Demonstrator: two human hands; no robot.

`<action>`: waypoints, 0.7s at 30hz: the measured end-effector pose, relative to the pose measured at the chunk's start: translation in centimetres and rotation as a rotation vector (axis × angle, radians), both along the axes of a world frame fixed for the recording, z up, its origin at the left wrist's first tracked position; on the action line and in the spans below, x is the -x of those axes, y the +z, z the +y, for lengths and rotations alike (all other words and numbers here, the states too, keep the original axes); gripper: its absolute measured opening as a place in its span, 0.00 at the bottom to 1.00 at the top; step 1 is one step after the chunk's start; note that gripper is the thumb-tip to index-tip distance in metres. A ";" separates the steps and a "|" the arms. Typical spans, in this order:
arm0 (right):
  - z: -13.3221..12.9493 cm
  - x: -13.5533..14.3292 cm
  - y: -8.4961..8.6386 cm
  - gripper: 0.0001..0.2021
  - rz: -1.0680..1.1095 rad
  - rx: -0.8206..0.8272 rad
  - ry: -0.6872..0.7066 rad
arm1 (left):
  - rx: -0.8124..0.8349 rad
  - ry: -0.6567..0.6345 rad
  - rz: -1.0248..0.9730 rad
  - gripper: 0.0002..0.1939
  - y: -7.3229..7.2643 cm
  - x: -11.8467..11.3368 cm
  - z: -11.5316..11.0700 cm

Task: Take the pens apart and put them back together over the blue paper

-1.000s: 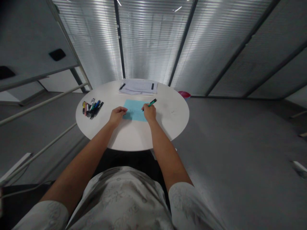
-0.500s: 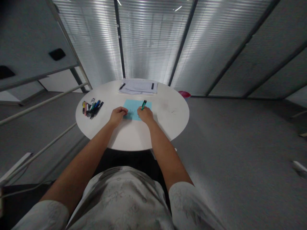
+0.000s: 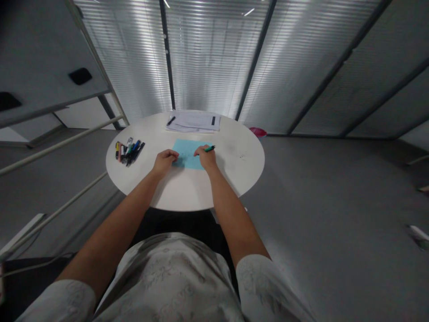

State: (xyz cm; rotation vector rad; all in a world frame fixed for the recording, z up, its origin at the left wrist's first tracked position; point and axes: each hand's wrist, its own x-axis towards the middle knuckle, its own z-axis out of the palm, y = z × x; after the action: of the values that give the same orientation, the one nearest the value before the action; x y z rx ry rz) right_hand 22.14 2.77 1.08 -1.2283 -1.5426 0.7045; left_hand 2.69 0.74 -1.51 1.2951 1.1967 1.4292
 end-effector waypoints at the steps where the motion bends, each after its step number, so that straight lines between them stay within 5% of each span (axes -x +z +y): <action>1: 0.0 0.1 0.0 0.10 0.016 -0.008 0.001 | 0.001 0.003 0.004 0.09 0.0 0.0 0.0; 5: -0.4 0.5 0.1 0.11 0.111 0.038 -0.112 | 0.003 0.010 0.012 0.09 0.0 0.0 0.0; 10: -1.0 0.8 0.6 0.31 0.139 -0.025 -0.170 | -0.016 -0.002 0.012 0.09 0.1 0.0 -0.1; 21: -0.9 0.8 0.1 0.25 -0.033 -0.013 -0.137 | 0.022 0.004 0.004 0.08 0.2 0.0 0.0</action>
State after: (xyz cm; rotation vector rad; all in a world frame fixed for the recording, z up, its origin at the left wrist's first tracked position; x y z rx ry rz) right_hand 21.30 1.91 1.20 -1.3282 -1.4716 0.5869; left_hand 2.68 0.69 -1.31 1.2819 1.2143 1.4135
